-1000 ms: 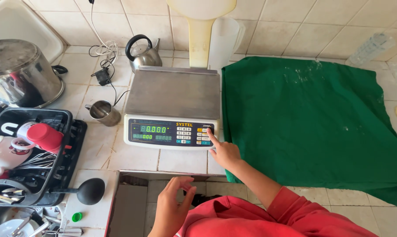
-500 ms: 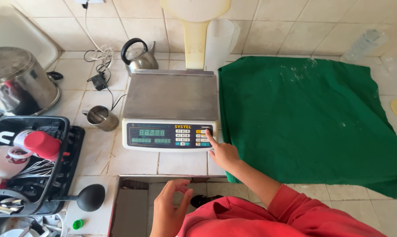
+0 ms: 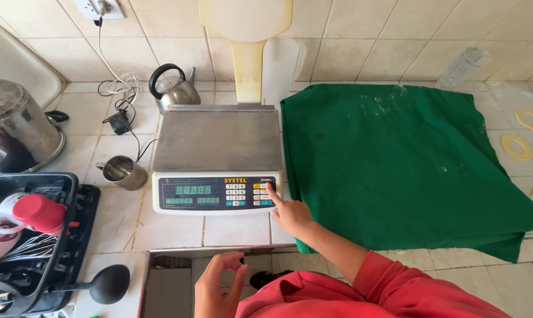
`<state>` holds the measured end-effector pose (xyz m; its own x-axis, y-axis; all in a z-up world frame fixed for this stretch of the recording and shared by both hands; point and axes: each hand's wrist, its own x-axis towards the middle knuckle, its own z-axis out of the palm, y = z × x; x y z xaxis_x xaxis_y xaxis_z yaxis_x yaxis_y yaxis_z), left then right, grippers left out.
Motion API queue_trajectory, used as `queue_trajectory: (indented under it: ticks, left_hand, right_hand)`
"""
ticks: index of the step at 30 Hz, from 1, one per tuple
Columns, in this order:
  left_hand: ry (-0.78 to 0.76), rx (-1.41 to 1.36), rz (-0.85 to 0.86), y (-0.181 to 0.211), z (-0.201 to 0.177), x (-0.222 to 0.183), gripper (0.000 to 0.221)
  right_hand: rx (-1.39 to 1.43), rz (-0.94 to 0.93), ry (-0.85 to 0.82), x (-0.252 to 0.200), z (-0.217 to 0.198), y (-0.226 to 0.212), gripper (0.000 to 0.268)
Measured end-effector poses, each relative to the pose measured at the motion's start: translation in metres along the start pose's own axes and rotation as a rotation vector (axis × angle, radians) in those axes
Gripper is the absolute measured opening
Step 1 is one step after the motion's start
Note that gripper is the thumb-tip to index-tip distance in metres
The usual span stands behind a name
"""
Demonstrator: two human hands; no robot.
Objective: Rolling out dough, cutting and shaping it into circles, weighing materials, and frying the dough in a pan on the stove.
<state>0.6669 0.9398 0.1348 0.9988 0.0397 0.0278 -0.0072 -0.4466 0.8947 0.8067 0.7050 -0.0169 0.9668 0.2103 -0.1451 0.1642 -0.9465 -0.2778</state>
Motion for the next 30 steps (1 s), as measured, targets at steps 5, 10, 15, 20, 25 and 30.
queue_trajectory:
  ticks: [5, 10, 15, 20, 25, 30]
  left_hand:
    - [0.016, -0.022, 0.081, -0.001, 0.002, 0.0, 0.022]
    - [0.002, -0.049, 0.098, 0.005, 0.006, 0.003, 0.023]
    - [-0.081, -0.128, 0.153, 0.021, 0.011, 0.005, 0.043]
    - [-0.146, 0.123, 0.437, 0.05, 0.034, 0.033, 0.086]
    - [0.111, 0.419, 0.551, 0.056, 0.017, 0.065, 0.084]
    - [0.455, -0.495, 0.194, 0.04, 0.005, 0.099, 0.079]
  right_hand:
    - [0.014, -0.011, 0.014, -0.002, 0.0, 0.001, 0.09]
    - [0.058, -0.019, 0.051, -0.008, -0.011, -0.011, 0.09]
    - [1.318, -0.026, -0.066, -0.011, -0.028, -0.05, 0.094]
    - [2.221, -0.25, -0.944, -0.018, -0.055, -0.12, 0.105]
    - [1.908, -0.7, -0.841, -0.035, -0.126, -0.143, 0.105]
    - [1.756, -0.906, -0.271, -0.057, -0.153, -0.153, 0.112]
